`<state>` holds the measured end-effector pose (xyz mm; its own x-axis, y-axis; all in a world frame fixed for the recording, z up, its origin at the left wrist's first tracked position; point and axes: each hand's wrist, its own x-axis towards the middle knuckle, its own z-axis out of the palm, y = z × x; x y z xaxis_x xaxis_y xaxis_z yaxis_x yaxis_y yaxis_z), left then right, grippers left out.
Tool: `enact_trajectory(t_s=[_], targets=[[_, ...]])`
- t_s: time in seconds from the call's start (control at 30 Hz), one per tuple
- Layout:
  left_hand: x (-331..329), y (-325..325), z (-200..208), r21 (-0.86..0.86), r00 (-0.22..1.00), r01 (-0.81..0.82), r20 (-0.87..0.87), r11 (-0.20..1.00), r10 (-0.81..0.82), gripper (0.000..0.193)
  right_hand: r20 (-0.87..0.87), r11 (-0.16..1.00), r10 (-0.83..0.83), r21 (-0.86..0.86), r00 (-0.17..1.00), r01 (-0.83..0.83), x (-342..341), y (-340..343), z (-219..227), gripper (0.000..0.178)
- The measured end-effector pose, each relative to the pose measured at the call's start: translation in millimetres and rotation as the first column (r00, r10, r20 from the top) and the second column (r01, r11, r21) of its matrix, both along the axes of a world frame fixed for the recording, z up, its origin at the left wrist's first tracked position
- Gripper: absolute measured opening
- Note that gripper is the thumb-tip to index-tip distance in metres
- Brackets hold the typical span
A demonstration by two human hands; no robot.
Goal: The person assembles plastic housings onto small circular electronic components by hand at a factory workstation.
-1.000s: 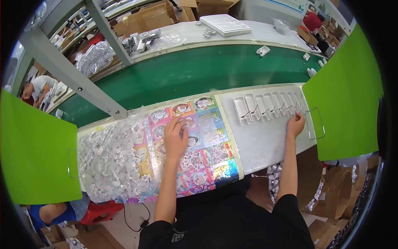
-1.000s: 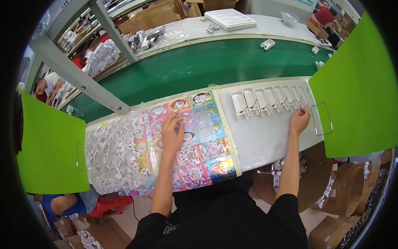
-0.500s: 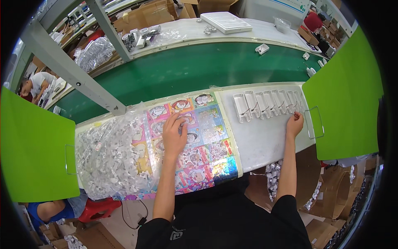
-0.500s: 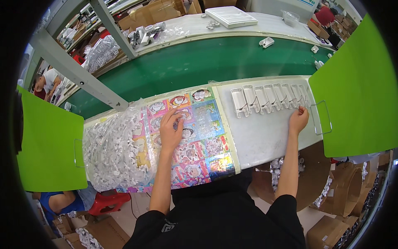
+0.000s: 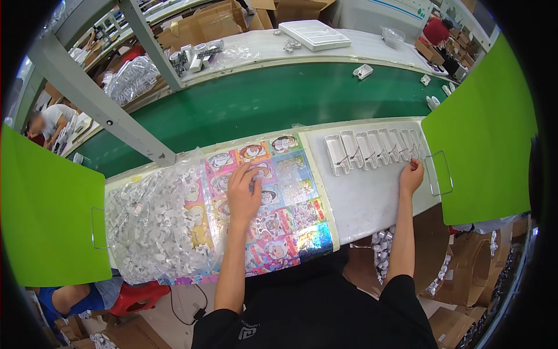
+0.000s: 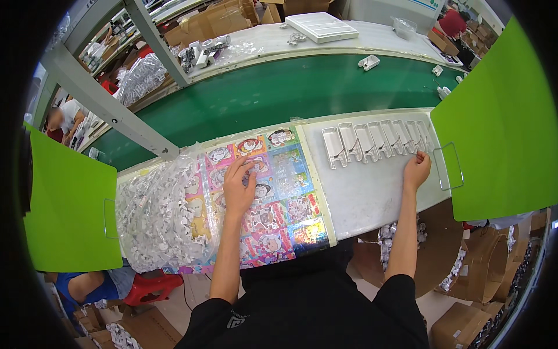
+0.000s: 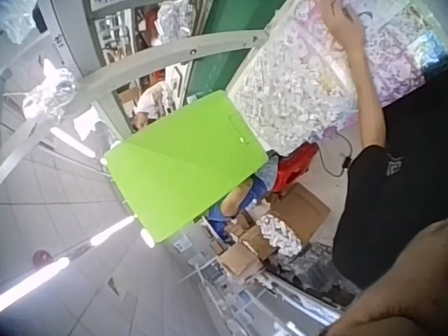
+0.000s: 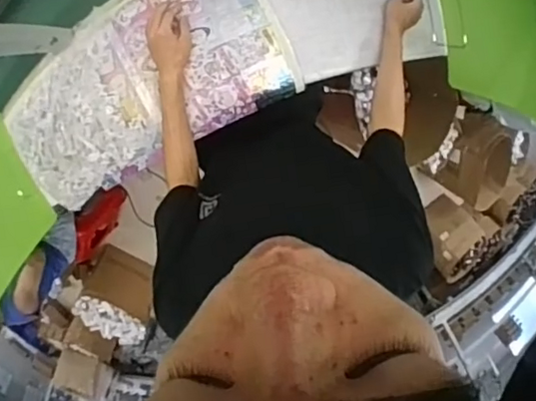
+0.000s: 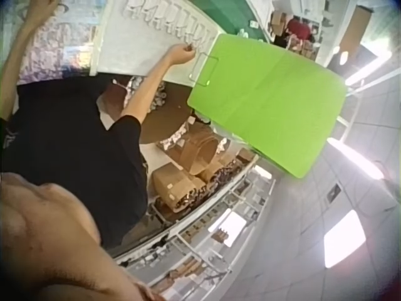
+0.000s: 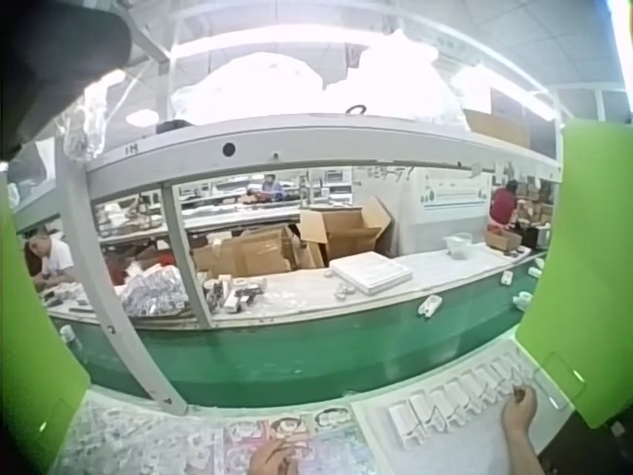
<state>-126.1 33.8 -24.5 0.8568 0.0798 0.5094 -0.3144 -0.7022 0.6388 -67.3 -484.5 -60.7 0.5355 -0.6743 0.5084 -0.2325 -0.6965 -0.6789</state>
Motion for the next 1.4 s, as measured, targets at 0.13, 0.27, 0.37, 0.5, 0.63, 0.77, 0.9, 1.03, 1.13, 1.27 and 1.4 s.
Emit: enact_trajectory(t_s=[0.13, 0.27, 0.37, 0.5, 0.63, 0.77, 0.9, 1.03, 1.13, 1.27, 1.4], targets=[[0.4, 0.8, -0.6, 0.004, 1.000, -0.001, 0.001, 1.000, 0.001, 0.023, -0.005, 1.000, 0.001, 0.001, 1.000, -0.001, 1.0, 0.6, -0.4, 0.024], [0.7, 0.2, 0.1, 0.001, 1.000, 0.004, 0.007, 1.000, -0.004, 0.023, 0.001, 1.000, 0.002, 0.001, 1.000, -0.002, 0.4, 0.2, 0.4, 0.024], [0.5, 0.2, 0.6, 0.006, 1.000, 0.000, 0.011, 1.000, 0.000, 0.022, -0.003, 1.000, 0.003, 0.007, 1.000, -0.003, 0.4, 1.6, 1.0, 0.024], [0.5, 0.2, -0.2, -0.002, 1.000, -0.005, 0.010, 1.000, 0.005, 0.020, 0.005, 1.000, 0.006, 0.004, 1.000, -0.006, 0.3, 0.6, 0.7, 0.024], [0.3, 0.2, -1.1, 0.005, 1.000, -0.015, 0.011, 1.000, 0.015, 0.019, 0.005, 1.000, -0.001, -0.007, 1.000, 0.001, 0.4, 0.3, 0.1, 0.023], [0.8, 0.1, -2.1, -0.009, 1.000, -0.016, 0.007, 1.000, 0.016, 0.019, 0.008, 1.000, -0.001, -0.002, 1.000, 0.001, 0.4, 0.6, -0.5, 0.023], [1.2, 0.3, -0.9, -0.002, 1.000, -0.018, 0.007, 1.000, 0.018, 0.019, 0.005, 1.000, -0.004, -0.009, 1.000, 0.004, 1.6, 0.9, 0.2, 0.023], [1.0, 0.3, -1.1, -0.038, 1.000, -0.013, 0.003, 0.999, 0.013, 0.018, 0.010, 1.000, 0.001, -0.014, 1.000, -0.001, 1.6, 1.0, 0.8, 0.023], [2.6, 0.9, -1.5, 0.071, 0.999, -0.026, 0.041, 0.997, 0.023, 0.017, 0.007, 1.000, 0.001, -0.010, 1.000, -0.001, 0.0, 0.7, -0.6, 0.023], [1.5, 1.3, -2.2, 0.060, 0.999, -0.030, 0.029, 0.998, 0.029, 0.016, 0.014, 1.000, 0.001, -0.015, 1.000, -0.001, -0.2, 1.2, -0.4, 0.022], [1.6, 1.2, -2.2, 0.029, 0.999, -0.026, 0.026, 0.999, 0.025, 0.016, 0.016, 1.000, 0.001, -0.014, 1.000, -0.001, 0.1, 1.3, -1.0, 0.022]])
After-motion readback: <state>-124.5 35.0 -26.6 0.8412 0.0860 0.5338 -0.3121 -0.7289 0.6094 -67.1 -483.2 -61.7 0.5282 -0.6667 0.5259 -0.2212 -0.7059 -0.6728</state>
